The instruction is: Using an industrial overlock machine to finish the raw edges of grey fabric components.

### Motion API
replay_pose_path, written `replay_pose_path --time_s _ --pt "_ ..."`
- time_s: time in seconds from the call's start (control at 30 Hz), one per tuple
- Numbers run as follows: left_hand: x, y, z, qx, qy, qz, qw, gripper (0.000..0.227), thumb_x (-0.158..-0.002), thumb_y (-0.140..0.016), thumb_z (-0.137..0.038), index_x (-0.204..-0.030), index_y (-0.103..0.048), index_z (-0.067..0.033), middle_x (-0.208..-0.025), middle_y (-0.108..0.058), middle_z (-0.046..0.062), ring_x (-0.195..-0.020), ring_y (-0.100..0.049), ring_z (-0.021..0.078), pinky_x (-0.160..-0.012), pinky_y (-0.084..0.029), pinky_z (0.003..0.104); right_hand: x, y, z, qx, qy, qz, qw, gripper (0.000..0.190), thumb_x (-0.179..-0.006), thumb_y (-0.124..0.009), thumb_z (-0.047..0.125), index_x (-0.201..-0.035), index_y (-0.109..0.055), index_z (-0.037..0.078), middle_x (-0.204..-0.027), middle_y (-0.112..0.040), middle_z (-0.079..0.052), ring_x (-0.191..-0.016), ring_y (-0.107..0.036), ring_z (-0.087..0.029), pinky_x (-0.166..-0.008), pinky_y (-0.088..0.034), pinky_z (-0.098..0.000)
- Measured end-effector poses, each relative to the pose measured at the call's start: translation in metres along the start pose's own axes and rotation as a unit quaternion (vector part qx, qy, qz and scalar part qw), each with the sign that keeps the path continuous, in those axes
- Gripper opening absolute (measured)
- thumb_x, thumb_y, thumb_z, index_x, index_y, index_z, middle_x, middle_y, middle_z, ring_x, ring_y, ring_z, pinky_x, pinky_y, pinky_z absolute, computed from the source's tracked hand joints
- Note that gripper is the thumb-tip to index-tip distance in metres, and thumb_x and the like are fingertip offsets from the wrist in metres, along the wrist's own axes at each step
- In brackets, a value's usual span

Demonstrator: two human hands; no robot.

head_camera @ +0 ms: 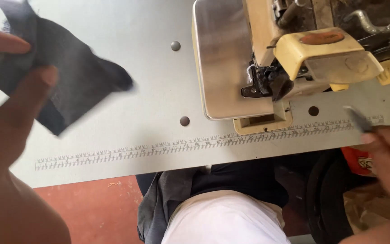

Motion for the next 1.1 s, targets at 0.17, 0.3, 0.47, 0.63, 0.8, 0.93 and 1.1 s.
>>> replay_pose_path --time_s 0.17,0.3,0.47,0.63,0.8,0.93,1.1 --pt "-0.022 -0.059 -0.105 0.042 -0.186 0.100 0.976 0.037 -0.102 -0.056 -0.025 -0.115 -0.071 0.0059 -0.095 -0.073 0.013 -0.080 -0.065 0.0258 -0.074 -0.048 0.039 -0.096 -0.100 -0.334 -0.180 0.062 -0.133 0.973 0.027 -0.145 -0.041 0.027 -0.133 -0.044 0.003 -0.118 -0.051 -0.016 -0.101 -0.053 -0.031 -0.082 -0.043 -0.0481" --pt "-0.025 -0.130 -0.110 0.087 -0.254 0.154 0.951 0.021 -0.098 -0.062 0.004 -0.117 -0.073 0.0044 -0.092 -0.078 0.009 -0.082 -0.069 0.0248 -0.073 -0.060 0.038 -0.082 -0.039 -0.125 0.262 0.108 -0.212 0.935 0.018 -0.141 -0.058 0.005 -0.148 -0.074 -0.002 -0.082 -0.053 -0.014 -0.063 -0.049 -0.025 -0.063 -0.037 -0.0369" --pt "-0.027 -0.153 -0.116 0.054 -0.309 0.127 0.941 0.014 -0.101 -0.068 0.002 -0.114 -0.072 0.0024 -0.098 -0.075 0.014 -0.083 -0.067 0.0290 -0.070 -0.055 0.038 -0.112 -0.051 -0.126 0.206 0.190 -0.332 0.901 0.014 -0.118 -0.070 -0.006 -0.121 -0.083 -0.006 -0.093 -0.061 -0.020 -0.080 -0.059 -0.032 -0.060 -0.041 -0.0412" --pt "-0.023 -0.158 -0.123 0.045 -0.310 0.122 0.942 0.014 -0.101 -0.072 -0.007 -0.112 -0.069 0.0020 -0.097 -0.071 0.013 -0.080 -0.064 0.0271 -0.070 -0.054 0.038 -0.065 -0.040 -0.046 0.089 0.197 -0.350 0.912 0.021 -0.129 -0.077 -0.001 -0.133 -0.061 -0.012 -0.116 -0.062 -0.027 -0.100 -0.060 -0.039 -0.087 -0.050 -0.0471" --pt "-0.019 -0.166 -0.140 0.039 -0.309 0.122 0.942 0.009 -0.104 -0.062 -0.001 -0.111 -0.065 0.0034 -0.096 -0.066 0.016 -0.076 -0.060 0.0286 -0.066 -0.051 0.038 -0.006 -0.068 0.101 -0.293 0.219 -0.246 0.897 0.006 -0.101 -0.069 -0.002 -0.095 -0.071 -0.001 -0.089 -0.072 -0.015 -0.080 -0.072 -0.023 -0.068 -0.056 -0.0316" --pt "-0.018 -0.172 -0.149 0.025 -0.300 0.166 0.939 0.016 -0.103 -0.058 0.003 -0.118 -0.064 0.0043 -0.100 -0.060 0.017 -0.083 -0.059 0.0319 -0.069 -0.052 0.041 0.005 -0.091 0.170 -0.543 0.117 0.078 0.828 0.039 -0.086 -0.074 0.034 -0.110 -0.074 0.003 -0.094 -0.080 -0.006 -0.085 -0.078 -0.013 -0.079 -0.064 -0.0275" --pt "-0.018 -0.171 -0.150 -0.002 -0.298 0.190 0.936 0.028 -0.092 -0.063 0.013 -0.118 -0.066 0.0046 -0.102 -0.059 0.017 -0.083 -0.060 0.0331 -0.067 -0.051 0.042 -0.001 -0.096 0.189 -0.669 0.153 0.105 0.720 0.022 -0.095 -0.071 0.014 -0.109 -0.067 -0.004 -0.105 -0.075 -0.012 -0.103 -0.073 -0.018 -0.091 -0.063 -0.0315"
Point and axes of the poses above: each hand's wrist, its own x-axis away from the middle knuckle, its own y-axis out of the back of the hand, z = x × y, the point moved 1 cm from there along -x, towards the middle knuckle
